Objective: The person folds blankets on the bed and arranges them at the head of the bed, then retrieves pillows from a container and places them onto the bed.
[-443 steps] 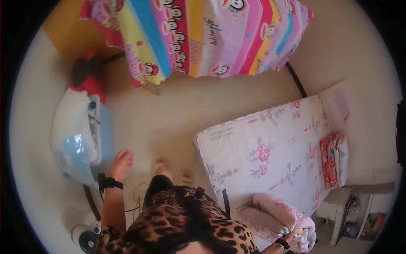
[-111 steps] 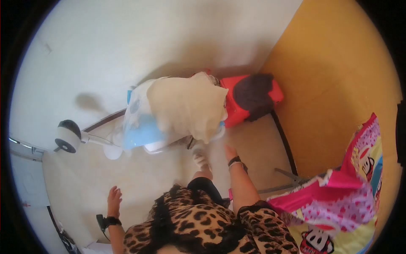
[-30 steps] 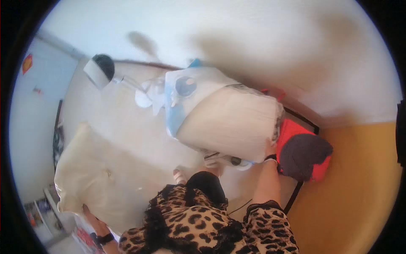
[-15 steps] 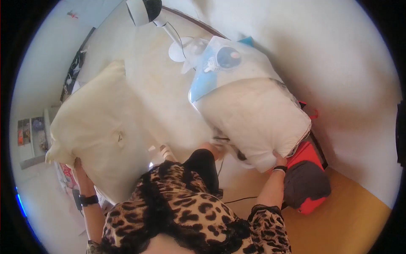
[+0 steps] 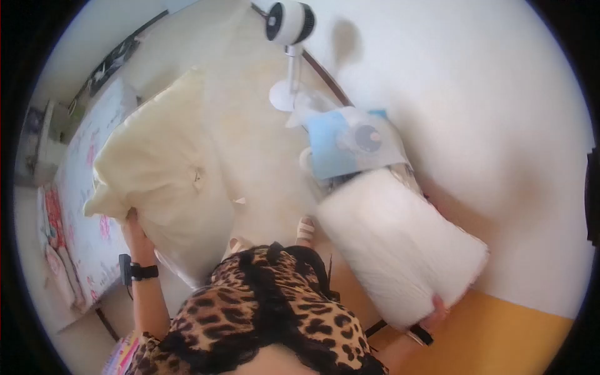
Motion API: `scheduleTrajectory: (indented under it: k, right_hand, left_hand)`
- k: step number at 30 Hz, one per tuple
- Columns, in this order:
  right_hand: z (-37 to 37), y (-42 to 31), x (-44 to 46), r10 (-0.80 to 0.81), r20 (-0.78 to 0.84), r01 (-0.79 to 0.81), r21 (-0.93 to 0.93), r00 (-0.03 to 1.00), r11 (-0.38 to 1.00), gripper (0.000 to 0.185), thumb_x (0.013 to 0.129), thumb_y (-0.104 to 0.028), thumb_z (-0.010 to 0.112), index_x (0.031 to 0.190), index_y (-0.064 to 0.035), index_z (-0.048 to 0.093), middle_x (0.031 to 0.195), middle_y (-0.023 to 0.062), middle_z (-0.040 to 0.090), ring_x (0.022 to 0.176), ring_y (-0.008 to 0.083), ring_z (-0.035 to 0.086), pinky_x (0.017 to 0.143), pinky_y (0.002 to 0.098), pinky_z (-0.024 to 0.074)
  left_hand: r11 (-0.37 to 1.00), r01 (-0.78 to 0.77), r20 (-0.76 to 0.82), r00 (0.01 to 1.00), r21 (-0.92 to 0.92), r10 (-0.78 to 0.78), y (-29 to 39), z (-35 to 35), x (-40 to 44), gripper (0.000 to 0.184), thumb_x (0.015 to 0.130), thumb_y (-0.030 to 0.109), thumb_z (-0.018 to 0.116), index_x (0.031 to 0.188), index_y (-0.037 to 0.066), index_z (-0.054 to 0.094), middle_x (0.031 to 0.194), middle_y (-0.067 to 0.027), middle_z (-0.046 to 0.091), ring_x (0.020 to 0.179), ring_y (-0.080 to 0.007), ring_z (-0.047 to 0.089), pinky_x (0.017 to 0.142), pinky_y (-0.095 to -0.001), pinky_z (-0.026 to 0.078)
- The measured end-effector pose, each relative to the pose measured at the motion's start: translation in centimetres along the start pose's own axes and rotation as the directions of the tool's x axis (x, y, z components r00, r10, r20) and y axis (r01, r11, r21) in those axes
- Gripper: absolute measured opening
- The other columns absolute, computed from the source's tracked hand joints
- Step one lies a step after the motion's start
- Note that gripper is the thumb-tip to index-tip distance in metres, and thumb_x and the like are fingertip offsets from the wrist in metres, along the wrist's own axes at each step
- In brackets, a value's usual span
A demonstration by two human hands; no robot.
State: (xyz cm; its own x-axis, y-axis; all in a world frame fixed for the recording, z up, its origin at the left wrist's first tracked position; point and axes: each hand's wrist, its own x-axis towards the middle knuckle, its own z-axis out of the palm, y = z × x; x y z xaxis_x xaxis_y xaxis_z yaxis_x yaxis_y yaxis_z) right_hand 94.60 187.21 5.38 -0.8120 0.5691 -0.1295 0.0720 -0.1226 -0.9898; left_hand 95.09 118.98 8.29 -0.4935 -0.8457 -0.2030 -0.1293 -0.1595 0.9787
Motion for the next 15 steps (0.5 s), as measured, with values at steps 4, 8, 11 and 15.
scheduleTrajectory:
  k: [4, 8, 11, 15]
  right_hand:
    - [8.5, -10.2, -2.5, -0.259, 0.150, 0.242, 0.119, 0.954, 0.963, 0.074, 0.064, -0.009, 0.058, 0.132, 0.0028, 0.032, 0.126, 0.0215, 0.043, 0.112, 0.0361, 0.044, 0.097, 0.0456, 0.0348]
    - [11.0, -10.5, 1.0, -0.125, 0.251, 0.125, 0.015, 0.960, 0.992, 0.072, 0.063, -0.009, 0.057, 0.131, 0.0042, 0.033, 0.122, 0.0220, 0.045, 0.107, 0.0354, 0.048, 0.093, 0.0443, 0.0391]
    - [16.5, -7.8, 2.9, -0.078, 0.388, 0.119, -0.083, 0.919, 0.989, 0.066, 0.067, -0.012, 0.058, 0.126, 0.0079, 0.037, 0.111, 0.0217, 0.051, 0.096, 0.0315, 0.054, 0.083, 0.0402, 0.0454]
    - [26.2, -5.3, 4.8, -0.034, 0.535, 0.098, -0.090, 0.844, 0.991, 0.059, 0.062, -0.007, 0.057, 0.118, 0.0080, 0.045, 0.107, 0.0191, 0.054, 0.095, 0.0292, 0.055, 0.083, 0.0385, 0.0445]
  left_hand:
    - [0.984, 0.105, -0.179, 0.975, -0.145, -0.130, -1.9, 0.1, -2.9, 0.045, 0.082, 0.016, 0.059, 0.123, 0.007, 0.045, 0.116, -0.0086, 0.053, 0.101, -0.0244, 0.053, 0.084, -0.0402, 0.046]
    - [0.944, -0.055, -0.105, 0.994, -0.325, 0.021, -9.0, -1.7, -2.9, 0.032, 0.086, 0.012, 0.049, 0.117, 0.003, 0.050, 0.114, -0.0087, 0.053, 0.104, -0.0216, 0.051, 0.092, -0.0330, 0.039]
    - [0.940, -0.251, -0.241, 0.951, -0.232, 0.194, -10.2, -0.1, -4.7, 0.031, 0.086, 0.005, 0.047, 0.117, 0.002, 0.051, 0.118, -0.0075, 0.052, 0.110, -0.0219, 0.048, 0.095, -0.0336, 0.037]
    - [0.908, -0.252, -0.157, 0.965, -0.334, 0.210, -10.0, 1.6, -5.0, 0.034, 0.086, 0.003, 0.048, 0.120, 0.003, 0.047, 0.122, -0.0079, 0.050, 0.110, -0.0216, 0.049, 0.090, -0.0356, 0.043]
